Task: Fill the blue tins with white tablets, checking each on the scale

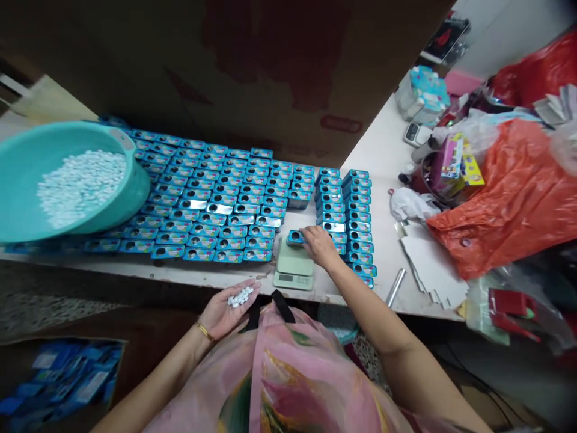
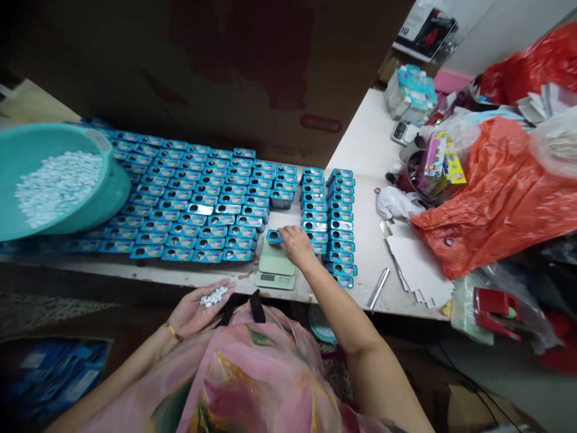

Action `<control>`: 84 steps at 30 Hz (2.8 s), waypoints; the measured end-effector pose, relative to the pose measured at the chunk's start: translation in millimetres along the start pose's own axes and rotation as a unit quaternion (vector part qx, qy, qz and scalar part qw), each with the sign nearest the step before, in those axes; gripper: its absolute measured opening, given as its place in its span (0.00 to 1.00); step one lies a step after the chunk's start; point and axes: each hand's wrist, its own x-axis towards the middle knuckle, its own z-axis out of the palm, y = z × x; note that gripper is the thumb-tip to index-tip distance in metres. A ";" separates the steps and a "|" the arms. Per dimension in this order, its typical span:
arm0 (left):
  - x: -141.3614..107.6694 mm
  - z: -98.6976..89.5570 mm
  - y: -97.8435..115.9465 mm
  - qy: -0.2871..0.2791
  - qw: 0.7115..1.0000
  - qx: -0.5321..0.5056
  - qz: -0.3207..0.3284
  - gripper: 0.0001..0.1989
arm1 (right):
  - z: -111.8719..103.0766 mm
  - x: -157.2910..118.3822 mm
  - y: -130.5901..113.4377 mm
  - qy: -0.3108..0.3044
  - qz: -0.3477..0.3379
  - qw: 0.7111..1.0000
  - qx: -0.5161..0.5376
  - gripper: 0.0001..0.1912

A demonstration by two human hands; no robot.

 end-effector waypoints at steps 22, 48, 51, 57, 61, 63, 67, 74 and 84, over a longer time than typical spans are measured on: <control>10.8 17.3 8.4 0.002 1.000 0.023 -0.010 0.21 | 19.2 -78.5 42.0 0.026 0.093 0.992 -0.083 0.10; -2.4 5.5 -6.3 0.002 0.999 -0.033 -0.008 0.19 | 10.7 -101.1 4.7 0.130 0.129 0.971 0.156 0.21; -1.5 4.5 -5.4 -0.002 0.999 -0.037 -0.004 0.18 | 20.8 -103.9 5.6 0.134 0.136 0.963 0.193 0.23; -4.2 2.1 -6.1 0.021 0.999 -0.041 0.006 0.19 | 31.4 -100.4 3.8 0.129 0.121 0.962 0.209 0.26; -5.3 3.2 -7.9 0.021 0.999 -0.043 0.003 0.20 | 29.5 -97.6 3.2 0.129 0.109 0.964 0.207 0.26; -5.0 3.9 -8.8 0.020 0.999 -0.046 0.001 0.20 | 27.1 -97.0 1.7 0.128 0.107 0.964 0.209 0.26; -3.8 3.6 -10.2 0.013 0.999 -0.050 -0.001 0.19 | 29.3 -95.0 -2.4 0.118 0.102 0.962 0.224 0.26; 6.3 7.6 -9.3 -0.006 0.999 -0.046 -0.008 0.17 | 57.8 -74.6 -10.1 0.065 0.114 0.935 0.328 0.21; 49.0 68.6 -6.4 -0.102 0.993 -0.064 -0.003 0.15 | -49.3 -52.8 -94.4 0.099 -0.187 0.977 0.026 0.20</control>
